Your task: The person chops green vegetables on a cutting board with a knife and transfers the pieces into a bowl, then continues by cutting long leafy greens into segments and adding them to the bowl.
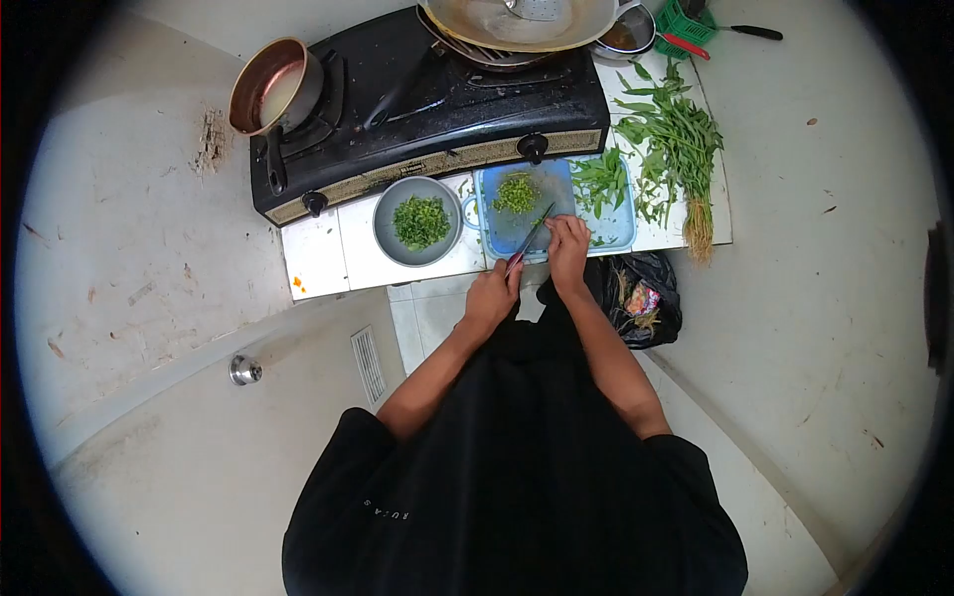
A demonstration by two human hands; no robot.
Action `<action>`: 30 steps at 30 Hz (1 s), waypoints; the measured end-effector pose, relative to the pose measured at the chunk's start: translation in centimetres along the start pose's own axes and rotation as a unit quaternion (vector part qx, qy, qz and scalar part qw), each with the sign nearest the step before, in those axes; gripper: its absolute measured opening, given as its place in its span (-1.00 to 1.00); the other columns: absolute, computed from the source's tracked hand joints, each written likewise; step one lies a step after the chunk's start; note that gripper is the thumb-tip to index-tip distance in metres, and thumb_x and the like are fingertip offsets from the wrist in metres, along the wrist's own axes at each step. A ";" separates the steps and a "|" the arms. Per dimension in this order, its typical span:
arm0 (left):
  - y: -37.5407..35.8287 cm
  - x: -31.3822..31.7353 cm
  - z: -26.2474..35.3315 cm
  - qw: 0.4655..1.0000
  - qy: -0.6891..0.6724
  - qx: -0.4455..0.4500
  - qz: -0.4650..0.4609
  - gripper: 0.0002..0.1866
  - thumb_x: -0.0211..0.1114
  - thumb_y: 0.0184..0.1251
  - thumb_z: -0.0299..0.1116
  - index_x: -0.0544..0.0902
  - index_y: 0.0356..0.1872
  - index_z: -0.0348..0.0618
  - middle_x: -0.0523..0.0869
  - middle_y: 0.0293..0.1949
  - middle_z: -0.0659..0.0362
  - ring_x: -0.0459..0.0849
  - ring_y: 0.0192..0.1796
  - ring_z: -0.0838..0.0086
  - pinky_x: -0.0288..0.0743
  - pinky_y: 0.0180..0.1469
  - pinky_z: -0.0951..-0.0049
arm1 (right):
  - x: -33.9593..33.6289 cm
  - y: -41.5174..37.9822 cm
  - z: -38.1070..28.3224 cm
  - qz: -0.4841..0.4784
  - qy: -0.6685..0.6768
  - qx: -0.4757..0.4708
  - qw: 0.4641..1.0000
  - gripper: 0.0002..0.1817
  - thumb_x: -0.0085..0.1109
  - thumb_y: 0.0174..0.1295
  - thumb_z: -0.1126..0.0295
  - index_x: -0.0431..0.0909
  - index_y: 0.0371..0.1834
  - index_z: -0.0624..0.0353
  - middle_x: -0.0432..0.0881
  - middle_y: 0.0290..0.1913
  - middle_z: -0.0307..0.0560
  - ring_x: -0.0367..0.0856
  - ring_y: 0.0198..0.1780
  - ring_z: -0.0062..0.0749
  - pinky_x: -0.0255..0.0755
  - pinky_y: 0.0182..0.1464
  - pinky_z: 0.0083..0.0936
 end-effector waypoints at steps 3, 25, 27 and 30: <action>0.3 -0.2 -0.3 1.000 -0.009 0.005 0.008 -0.55 0.08 0.56 -0.01 0.62 -0.11 -0.28 0.68 -0.43 -0.36 0.68 -0.28 -0.34 0.54 -0.20 -0.24 | -0.4 0.0 -0.3 -0.003 0.021 -0.008 1.000 -0.79 0.20 0.15 0.63 0.71 -0.19 0.15 0.61 -0.18 -0.12 0.54 -0.08 -0.16 0.33 0.00 -0.28; 0.9 -0.2 1.5 0.997 -0.073 0.017 -0.003 -0.53 0.09 0.55 0.02 0.62 -0.13 -0.27 0.68 -0.38 -0.36 0.66 -0.20 -0.37 0.52 -0.10 -0.23 | -0.3 -0.1 0.4 0.003 0.030 0.007 1.000 -0.81 0.20 0.13 0.66 0.70 -0.24 0.18 0.65 -0.23 -0.09 0.57 -0.14 -0.10 0.39 -0.02 -0.25; 1.1 0.1 1.5 0.998 -0.065 0.015 -0.003 -0.54 0.09 0.55 0.02 0.62 -0.13 -0.28 0.68 -0.38 -0.36 0.66 -0.20 -0.37 0.52 -0.10 -0.23 | -0.2 -0.1 0.3 0.003 0.031 0.008 0.999 -0.81 0.19 0.13 0.66 0.69 -0.24 0.18 0.64 -0.23 -0.08 0.56 -0.13 -0.09 0.38 -0.01 -0.25; 2.1 0.8 1.8 0.997 -0.067 0.041 0.022 -0.54 0.09 0.55 0.01 0.62 -0.15 -0.29 0.68 -0.40 -0.37 0.66 -0.22 -0.37 0.53 -0.13 -0.24 | -0.1 -0.1 0.4 0.001 0.032 0.007 0.999 -0.82 0.18 0.14 0.65 0.69 -0.25 0.17 0.63 -0.23 -0.09 0.55 -0.12 -0.09 0.37 0.01 -0.24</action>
Point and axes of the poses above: each hand's wrist, its own y-axis towards the middle knuckle, its own x-axis out of the palm, z = x × y, the point moved 4 cm from there along y, towards the middle knuckle
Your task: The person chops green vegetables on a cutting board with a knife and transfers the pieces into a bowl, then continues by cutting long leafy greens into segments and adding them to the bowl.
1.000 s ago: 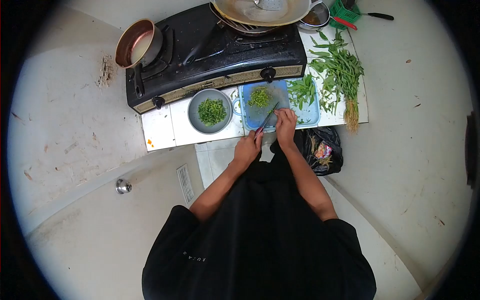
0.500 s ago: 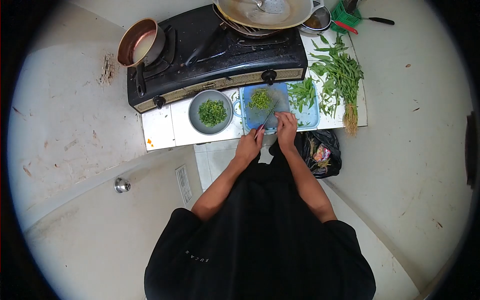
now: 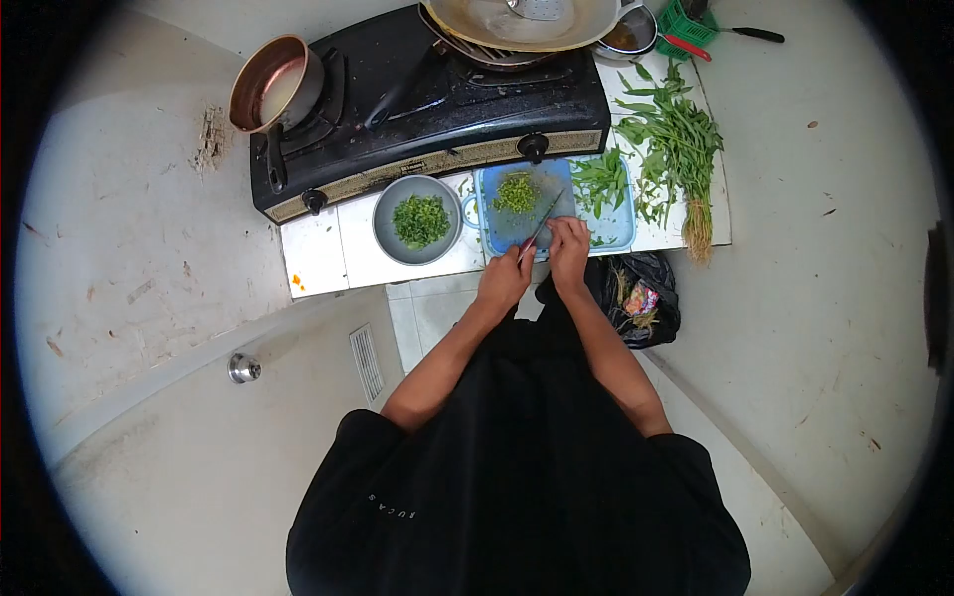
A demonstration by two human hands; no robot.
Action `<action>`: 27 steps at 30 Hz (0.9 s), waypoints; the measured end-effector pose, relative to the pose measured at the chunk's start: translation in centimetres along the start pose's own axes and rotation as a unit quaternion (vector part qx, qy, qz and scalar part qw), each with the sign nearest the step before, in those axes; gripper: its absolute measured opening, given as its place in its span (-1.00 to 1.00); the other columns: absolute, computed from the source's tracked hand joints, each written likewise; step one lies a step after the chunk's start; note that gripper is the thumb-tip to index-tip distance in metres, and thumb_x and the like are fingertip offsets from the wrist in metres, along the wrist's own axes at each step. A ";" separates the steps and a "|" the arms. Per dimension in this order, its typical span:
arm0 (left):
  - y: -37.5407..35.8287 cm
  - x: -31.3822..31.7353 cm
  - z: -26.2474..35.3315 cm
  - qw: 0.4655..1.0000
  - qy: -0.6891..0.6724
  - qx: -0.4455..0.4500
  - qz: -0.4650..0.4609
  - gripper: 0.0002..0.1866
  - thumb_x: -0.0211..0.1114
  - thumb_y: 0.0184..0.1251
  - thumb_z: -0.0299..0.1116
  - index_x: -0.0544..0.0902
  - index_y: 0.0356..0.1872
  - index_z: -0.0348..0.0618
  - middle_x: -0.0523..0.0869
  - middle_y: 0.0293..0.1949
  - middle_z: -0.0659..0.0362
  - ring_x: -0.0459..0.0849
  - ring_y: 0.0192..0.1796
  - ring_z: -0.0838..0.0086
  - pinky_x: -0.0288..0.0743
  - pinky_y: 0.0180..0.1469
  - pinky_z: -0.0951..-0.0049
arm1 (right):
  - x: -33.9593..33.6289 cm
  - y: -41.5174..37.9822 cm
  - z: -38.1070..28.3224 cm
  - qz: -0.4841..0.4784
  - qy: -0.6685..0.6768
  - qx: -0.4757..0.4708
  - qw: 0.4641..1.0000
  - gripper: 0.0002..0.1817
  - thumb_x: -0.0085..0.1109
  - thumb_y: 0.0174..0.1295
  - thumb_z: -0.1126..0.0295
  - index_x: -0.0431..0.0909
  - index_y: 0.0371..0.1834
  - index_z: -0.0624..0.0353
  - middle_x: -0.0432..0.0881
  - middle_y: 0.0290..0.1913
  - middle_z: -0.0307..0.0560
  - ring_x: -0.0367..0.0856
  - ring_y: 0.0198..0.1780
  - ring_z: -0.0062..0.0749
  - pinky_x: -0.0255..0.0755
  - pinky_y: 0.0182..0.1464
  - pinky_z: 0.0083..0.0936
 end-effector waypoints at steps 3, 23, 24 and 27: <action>0.8 0.6 -0.4 1.000 0.017 0.015 0.003 -0.53 0.08 0.56 0.00 0.61 -0.17 -0.29 0.67 -0.41 -0.38 0.67 -0.24 -0.36 0.53 -0.17 -0.25 | 0.1 -0.1 0.0 0.004 0.001 0.006 1.000 -0.81 0.18 0.14 0.65 0.68 -0.24 0.17 0.63 -0.22 -0.10 0.55 -0.11 -0.10 0.36 0.02 -0.25; 0.2 -2.8 -1.9 0.999 0.025 -0.015 0.031 -0.53 0.11 0.54 0.03 0.64 -0.16 -0.28 0.69 -0.42 -0.34 0.69 -0.28 -0.31 0.55 -0.20 -0.18 | -0.7 0.0 -0.6 -0.003 0.006 -0.002 1.000 -0.76 0.22 0.15 0.70 0.73 -0.14 0.23 0.66 -0.22 -0.05 0.58 -0.11 -0.11 0.46 0.00 -0.31; 0.0 -2.6 -1.8 1.000 0.013 -0.016 0.022 -0.53 0.11 0.54 0.03 0.64 -0.16 -0.26 0.69 -0.41 -0.34 0.69 -0.26 -0.31 0.55 -0.18 -0.18 | -0.7 0.1 -0.6 -0.002 0.006 -0.002 1.000 -0.76 0.22 0.15 0.70 0.73 -0.14 0.23 0.66 -0.22 -0.05 0.58 -0.11 -0.11 0.46 0.00 -0.31; -0.4 -2.0 -1.6 0.999 -0.002 -0.032 -0.004 -0.53 0.10 0.54 0.04 0.63 -0.15 -0.25 0.70 -0.39 -0.33 0.69 -0.23 -0.32 0.55 -0.15 -0.18 | -0.9 0.0 -1.0 0.014 -0.013 -0.028 0.999 -0.71 0.22 0.06 0.71 0.73 -0.16 0.21 0.65 -0.22 -0.04 0.56 -0.09 -0.10 0.44 0.02 -0.27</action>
Point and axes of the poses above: each hand's wrist, its own y-axis towards the middle knuckle, its own x-axis out of the palm, z = x × y, the point moved 4 cm from there along y, towards the middle knuckle
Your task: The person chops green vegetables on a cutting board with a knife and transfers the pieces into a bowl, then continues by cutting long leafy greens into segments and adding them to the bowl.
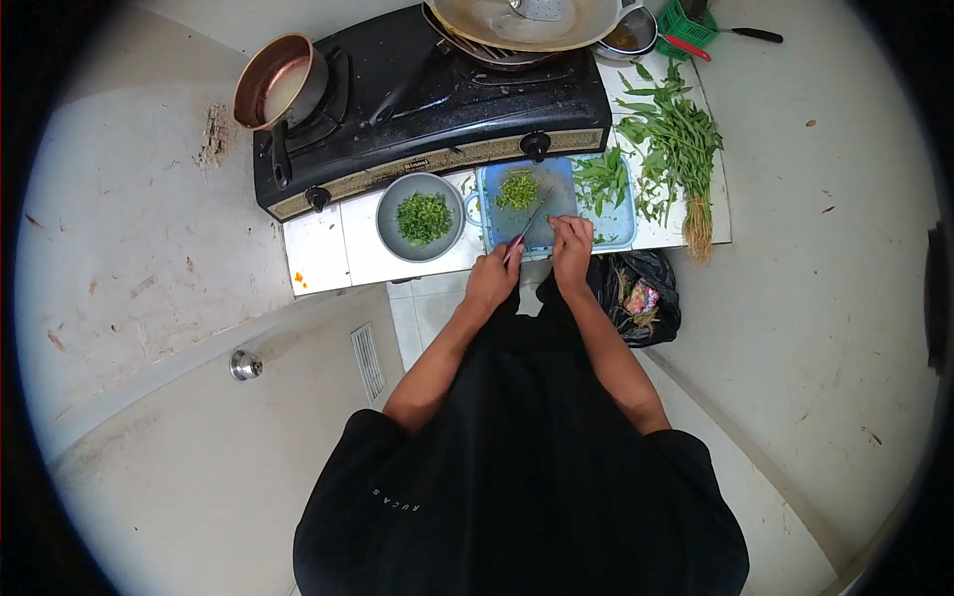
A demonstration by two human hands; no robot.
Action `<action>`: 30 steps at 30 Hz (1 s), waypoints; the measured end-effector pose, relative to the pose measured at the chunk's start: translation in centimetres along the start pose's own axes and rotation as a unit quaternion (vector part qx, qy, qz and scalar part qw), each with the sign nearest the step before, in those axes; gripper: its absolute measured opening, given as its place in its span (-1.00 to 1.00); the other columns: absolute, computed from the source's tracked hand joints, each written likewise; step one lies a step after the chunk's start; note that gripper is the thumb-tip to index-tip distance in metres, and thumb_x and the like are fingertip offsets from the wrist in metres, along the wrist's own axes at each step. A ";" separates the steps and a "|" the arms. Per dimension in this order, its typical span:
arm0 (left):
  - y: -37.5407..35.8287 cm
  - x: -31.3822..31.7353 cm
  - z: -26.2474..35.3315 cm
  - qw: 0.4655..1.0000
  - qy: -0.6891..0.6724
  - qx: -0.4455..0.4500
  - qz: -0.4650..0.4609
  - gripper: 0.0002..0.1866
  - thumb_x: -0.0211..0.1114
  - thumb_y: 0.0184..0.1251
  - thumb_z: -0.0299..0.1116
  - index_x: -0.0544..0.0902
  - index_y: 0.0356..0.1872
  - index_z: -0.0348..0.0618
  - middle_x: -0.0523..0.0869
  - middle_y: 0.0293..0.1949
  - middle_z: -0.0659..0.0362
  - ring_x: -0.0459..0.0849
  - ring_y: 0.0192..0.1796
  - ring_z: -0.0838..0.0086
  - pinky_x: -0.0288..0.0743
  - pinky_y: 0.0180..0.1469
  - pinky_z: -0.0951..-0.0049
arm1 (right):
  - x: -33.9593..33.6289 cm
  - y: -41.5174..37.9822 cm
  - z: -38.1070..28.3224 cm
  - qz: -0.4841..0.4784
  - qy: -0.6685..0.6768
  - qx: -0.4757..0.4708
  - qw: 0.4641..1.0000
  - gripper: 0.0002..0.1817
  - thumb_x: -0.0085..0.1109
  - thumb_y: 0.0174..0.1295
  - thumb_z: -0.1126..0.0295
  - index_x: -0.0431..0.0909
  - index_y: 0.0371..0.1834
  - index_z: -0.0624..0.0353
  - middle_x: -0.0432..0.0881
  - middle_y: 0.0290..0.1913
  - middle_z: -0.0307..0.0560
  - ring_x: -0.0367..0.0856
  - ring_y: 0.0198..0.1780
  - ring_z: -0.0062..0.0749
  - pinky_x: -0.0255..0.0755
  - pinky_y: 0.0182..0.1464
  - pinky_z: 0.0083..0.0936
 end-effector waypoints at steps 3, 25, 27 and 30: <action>-0.3 0.2 0.5 1.000 0.016 0.017 -0.005 -0.52 0.10 0.55 0.04 0.63 -0.15 -0.27 0.70 -0.38 -0.33 0.68 -0.23 -0.32 0.55 -0.16 -0.18 | 0.3 0.0 0.2 0.001 0.014 0.024 1.000 -0.74 0.22 0.07 0.71 0.72 -0.19 0.21 0.65 -0.22 -0.06 0.55 -0.08 -0.11 0.44 0.02 -0.28; -1.8 0.9 0.2 0.998 0.060 0.021 -0.010 -0.56 0.10 0.54 0.00 0.61 -0.18 -0.26 0.67 -0.48 -0.33 0.69 -0.31 -0.32 0.56 -0.23 -0.20 | 0.8 -0.2 0.9 0.007 0.005 0.035 0.999 -0.80 0.24 0.08 0.68 0.70 -0.25 0.20 0.61 -0.27 -0.07 0.53 -0.13 -0.10 0.41 0.01 -0.26; -2.4 0.5 -0.6 0.996 0.089 0.022 -0.012 -0.56 0.10 0.55 0.00 0.60 -0.15 -0.26 0.67 -0.48 -0.33 0.69 -0.31 -0.32 0.56 -0.24 -0.21 | 0.7 -0.4 0.8 0.009 0.012 0.039 0.999 -0.80 0.24 0.09 0.67 0.71 -0.24 0.18 0.60 -0.27 -0.08 0.53 -0.13 -0.11 0.40 0.01 -0.26; -1.4 0.1 -0.7 0.997 0.070 0.019 0.013 -0.56 0.11 0.54 0.01 0.62 -0.16 -0.25 0.67 -0.47 -0.34 0.69 -0.31 -0.32 0.57 -0.24 -0.20 | 0.4 -0.3 0.4 0.005 -0.002 0.038 0.999 -0.79 0.25 0.09 0.65 0.72 -0.22 0.17 0.60 -0.25 -0.09 0.54 -0.13 -0.13 0.37 -0.01 -0.26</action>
Point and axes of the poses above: each hand's wrist, its own y-axis towards the middle knuckle, its own x-axis out of the palm, z = x × y, the point moved 4 cm from there along y, towards the middle knuckle
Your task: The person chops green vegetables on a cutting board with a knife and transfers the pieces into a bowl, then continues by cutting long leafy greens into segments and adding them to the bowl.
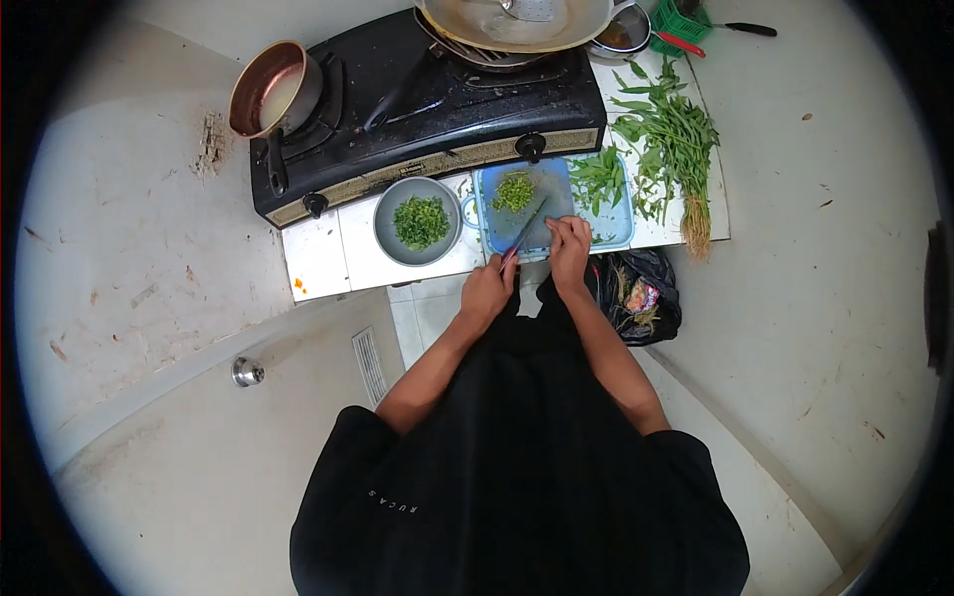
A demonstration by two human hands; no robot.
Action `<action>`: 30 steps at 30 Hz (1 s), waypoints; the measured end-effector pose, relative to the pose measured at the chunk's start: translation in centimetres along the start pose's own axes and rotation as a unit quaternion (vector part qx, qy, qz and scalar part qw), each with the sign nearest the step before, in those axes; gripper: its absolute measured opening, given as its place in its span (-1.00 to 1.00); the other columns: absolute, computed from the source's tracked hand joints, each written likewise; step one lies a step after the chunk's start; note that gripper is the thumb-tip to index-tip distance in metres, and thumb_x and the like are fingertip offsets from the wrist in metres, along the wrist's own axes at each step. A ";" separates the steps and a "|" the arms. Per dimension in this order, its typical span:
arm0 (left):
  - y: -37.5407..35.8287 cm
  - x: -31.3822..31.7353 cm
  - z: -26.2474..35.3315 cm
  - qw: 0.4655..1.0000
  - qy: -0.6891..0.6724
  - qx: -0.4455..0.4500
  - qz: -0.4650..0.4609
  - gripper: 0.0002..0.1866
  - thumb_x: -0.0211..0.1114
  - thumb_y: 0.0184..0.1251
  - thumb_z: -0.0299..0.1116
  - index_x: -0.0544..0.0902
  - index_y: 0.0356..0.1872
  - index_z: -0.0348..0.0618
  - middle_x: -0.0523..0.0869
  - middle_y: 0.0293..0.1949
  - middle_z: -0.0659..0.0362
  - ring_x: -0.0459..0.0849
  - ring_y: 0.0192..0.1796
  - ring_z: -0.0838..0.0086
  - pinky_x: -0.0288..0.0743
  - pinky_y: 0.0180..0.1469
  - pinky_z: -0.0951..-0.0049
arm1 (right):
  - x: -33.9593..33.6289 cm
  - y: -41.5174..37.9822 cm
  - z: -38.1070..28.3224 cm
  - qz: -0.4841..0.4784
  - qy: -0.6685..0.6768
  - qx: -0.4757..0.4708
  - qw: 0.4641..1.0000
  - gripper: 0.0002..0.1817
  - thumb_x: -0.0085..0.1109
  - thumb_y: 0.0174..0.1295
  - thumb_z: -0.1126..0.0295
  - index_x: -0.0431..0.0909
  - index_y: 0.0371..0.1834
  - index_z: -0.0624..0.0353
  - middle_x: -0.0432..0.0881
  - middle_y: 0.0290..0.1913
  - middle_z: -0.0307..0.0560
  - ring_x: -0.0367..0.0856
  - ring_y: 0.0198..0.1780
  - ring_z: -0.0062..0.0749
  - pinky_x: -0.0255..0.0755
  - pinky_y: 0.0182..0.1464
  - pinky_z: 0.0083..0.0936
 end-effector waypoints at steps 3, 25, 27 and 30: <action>1.5 -0.3 0.3 0.999 -0.027 -0.002 0.042 -0.56 0.12 0.54 0.00 0.63 -0.18 -0.26 0.68 -0.45 -0.34 0.69 -0.30 -0.31 0.56 -0.24 -0.19 | -0.5 -0.1 -0.1 -0.013 0.005 -0.021 1.000 -0.76 0.25 0.09 0.65 0.73 -0.19 0.15 0.60 -0.24 -0.09 0.54 -0.12 -0.14 0.36 -0.01 -0.27; 0.6 0.7 2.3 0.997 -0.068 -0.005 -0.039 -0.52 0.10 0.55 0.02 0.62 -0.15 -0.29 0.69 -0.39 -0.35 0.69 -0.21 -0.32 0.54 -0.16 -0.20 | 0.1 0.1 0.8 -0.028 -0.002 0.007 1.000 -0.82 0.20 0.16 0.62 0.69 -0.20 0.19 0.64 -0.20 -0.06 0.57 -0.08 -0.09 0.38 0.02 -0.24; 0.6 0.7 2.3 0.999 -0.044 0.000 -0.031 -0.53 0.10 0.55 0.02 0.62 -0.15 -0.29 0.69 -0.39 -0.34 0.68 -0.22 -0.33 0.54 -0.16 -0.20 | 0.2 0.0 0.8 -0.031 -0.007 0.011 0.999 -0.83 0.20 0.16 0.63 0.69 -0.21 0.19 0.63 -0.20 -0.06 0.56 -0.08 -0.09 0.38 0.01 -0.24; 0.9 1.0 2.7 0.999 -0.033 0.002 -0.030 -0.53 0.10 0.55 0.01 0.62 -0.14 -0.29 0.69 -0.40 -0.34 0.68 -0.22 -0.32 0.55 -0.17 -0.21 | 0.2 0.2 0.7 -0.019 0.000 0.004 1.000 -0.83 0.19 0.16 0.63 0.67 -0.22 0.18 0.62 -0.21 -0.07 0.56 -0.09 -0.10 0.37 0.00 -0.23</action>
Point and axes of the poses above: each hand's wrist, its own y-axis towards the middle knuckle, its own x-axis out of the palm, z = x × y, the point moved 4 cm from there along y, towards the middle knuckle
